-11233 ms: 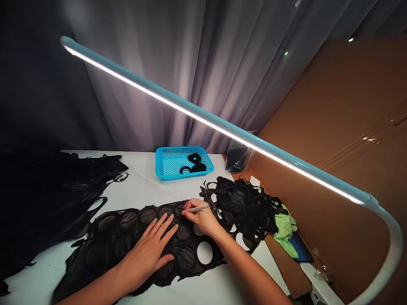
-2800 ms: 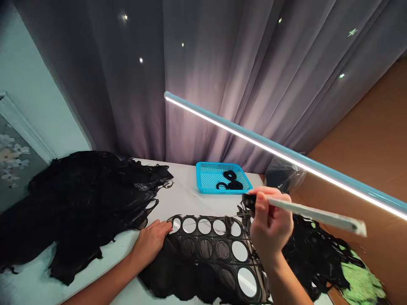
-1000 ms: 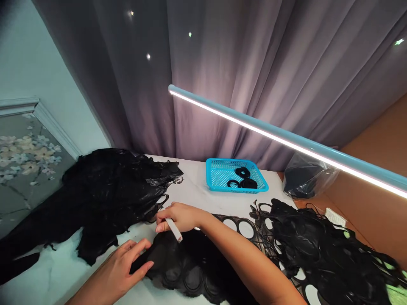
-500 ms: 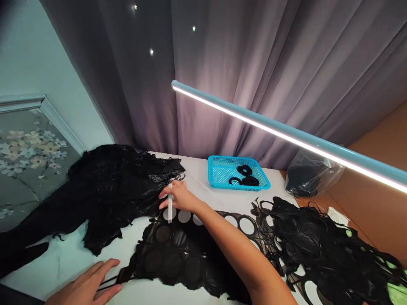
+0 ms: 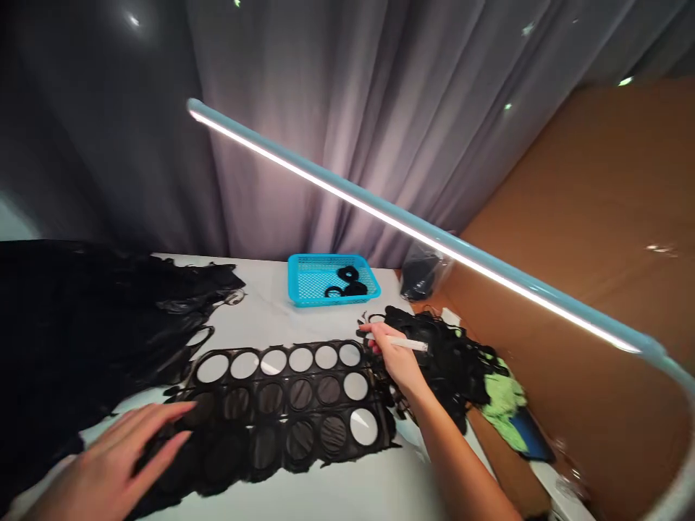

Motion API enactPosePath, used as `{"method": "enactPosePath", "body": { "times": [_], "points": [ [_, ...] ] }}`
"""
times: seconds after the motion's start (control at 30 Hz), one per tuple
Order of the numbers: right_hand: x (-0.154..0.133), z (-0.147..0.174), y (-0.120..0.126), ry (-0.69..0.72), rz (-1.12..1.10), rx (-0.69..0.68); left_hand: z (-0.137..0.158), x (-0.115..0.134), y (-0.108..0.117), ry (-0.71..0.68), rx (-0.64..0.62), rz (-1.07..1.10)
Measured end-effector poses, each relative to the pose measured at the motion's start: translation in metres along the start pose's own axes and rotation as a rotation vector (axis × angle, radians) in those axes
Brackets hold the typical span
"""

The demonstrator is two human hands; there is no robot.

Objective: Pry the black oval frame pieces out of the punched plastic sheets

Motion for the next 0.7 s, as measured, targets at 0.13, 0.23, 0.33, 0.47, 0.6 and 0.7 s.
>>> {"method": "enactPosePath", "body": {
  "times": [0.13,0.23,0.33,0.47,0.6,0.7],
  "points": [
    [0.013,0.025,0.007,-0.037,-0.086,-0.034,-0.033,0.116,-0.081,-0.504,-0.213,0.057],
    [0.025,0.038,-0.006,-0.079,-0.115,-0.110,-0.032,0.156,-0.126,-0.674,-0.299,0.035],
    [0.031,0.046,-0.026,-0.090,-0.105,-0.207,-0.028,0.159,-0.146,-0.676,-0.283,-0.021],
    [0.023,0.050,-0.054,0.056,0.054,-0.330,-0.018,0.148,-0.149,-0.647,-0.207,-0.083],
    [0.017,0.049,-0.071,0.162,0.141,-0.391,-0.010,0.144,-0.147,-0.625,-0.183,-0.103],
    [0.018,0.047,-0.073,0.146,0.144,-0.412,-0.009,0.145,-0.145,-0.621,-0.199,-0.088]
  ]
}}
Point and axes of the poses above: each hand's wrist, its own z-axis away from the middle knuckle, its own y-axis out of the back of the hand, x = y × z, the point moved 8 cm from there along -z, towards the middle knuckle, and after that the axes turned 1 degree about -z, right-handed, at the moved point
